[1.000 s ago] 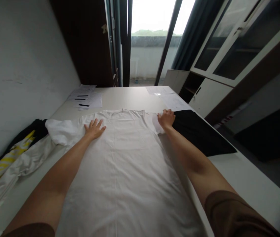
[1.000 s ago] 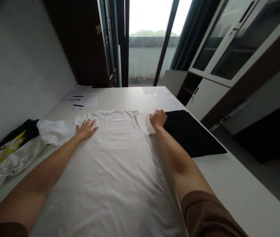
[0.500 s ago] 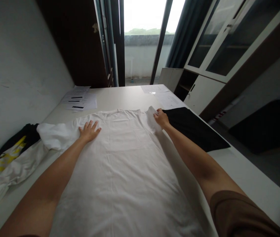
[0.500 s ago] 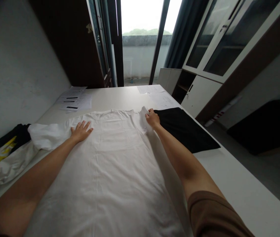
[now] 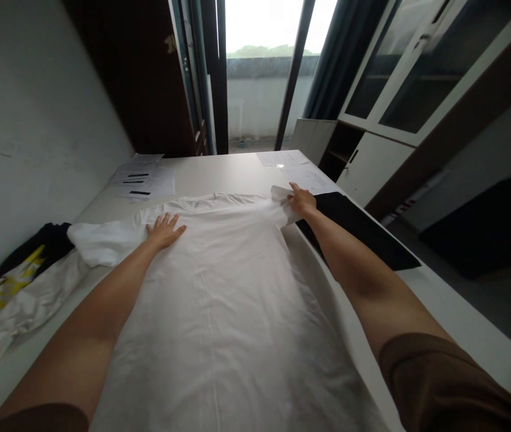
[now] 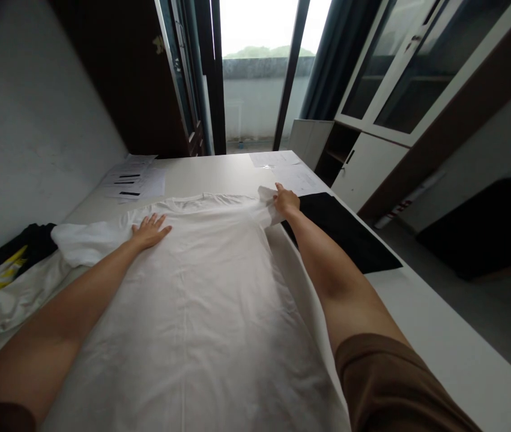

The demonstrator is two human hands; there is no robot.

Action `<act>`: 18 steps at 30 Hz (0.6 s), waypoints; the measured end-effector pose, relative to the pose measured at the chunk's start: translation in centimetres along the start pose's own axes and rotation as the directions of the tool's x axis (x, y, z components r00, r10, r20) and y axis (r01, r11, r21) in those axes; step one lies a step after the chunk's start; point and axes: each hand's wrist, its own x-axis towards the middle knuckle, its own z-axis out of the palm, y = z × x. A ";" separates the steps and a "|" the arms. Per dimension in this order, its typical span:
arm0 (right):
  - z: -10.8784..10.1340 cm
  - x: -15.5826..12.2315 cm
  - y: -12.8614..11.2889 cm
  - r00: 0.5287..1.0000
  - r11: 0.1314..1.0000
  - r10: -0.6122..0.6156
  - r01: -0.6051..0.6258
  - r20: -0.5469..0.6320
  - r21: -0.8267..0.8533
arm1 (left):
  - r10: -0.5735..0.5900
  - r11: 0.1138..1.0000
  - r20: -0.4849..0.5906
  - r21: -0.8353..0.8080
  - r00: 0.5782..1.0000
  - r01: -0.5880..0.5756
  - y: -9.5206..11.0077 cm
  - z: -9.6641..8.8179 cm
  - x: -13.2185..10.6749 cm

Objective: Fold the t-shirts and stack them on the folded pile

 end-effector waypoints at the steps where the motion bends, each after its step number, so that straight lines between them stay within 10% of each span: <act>1: 0.0 0.2 0.3 1.000 1.000 0.006 -0.006 -0.002 0.014 | -0.004 1.000 -0.010 -0.001 1.000 0.004 0.4 0.0 0.2; 18: 3.2 1.1 8.7 0.972 0.835 0.232 -0.187 -0.024 0.518 | 0.059 0.998 -0.094 -0.019 0.994 -0.061 4.2 -0.7 4.1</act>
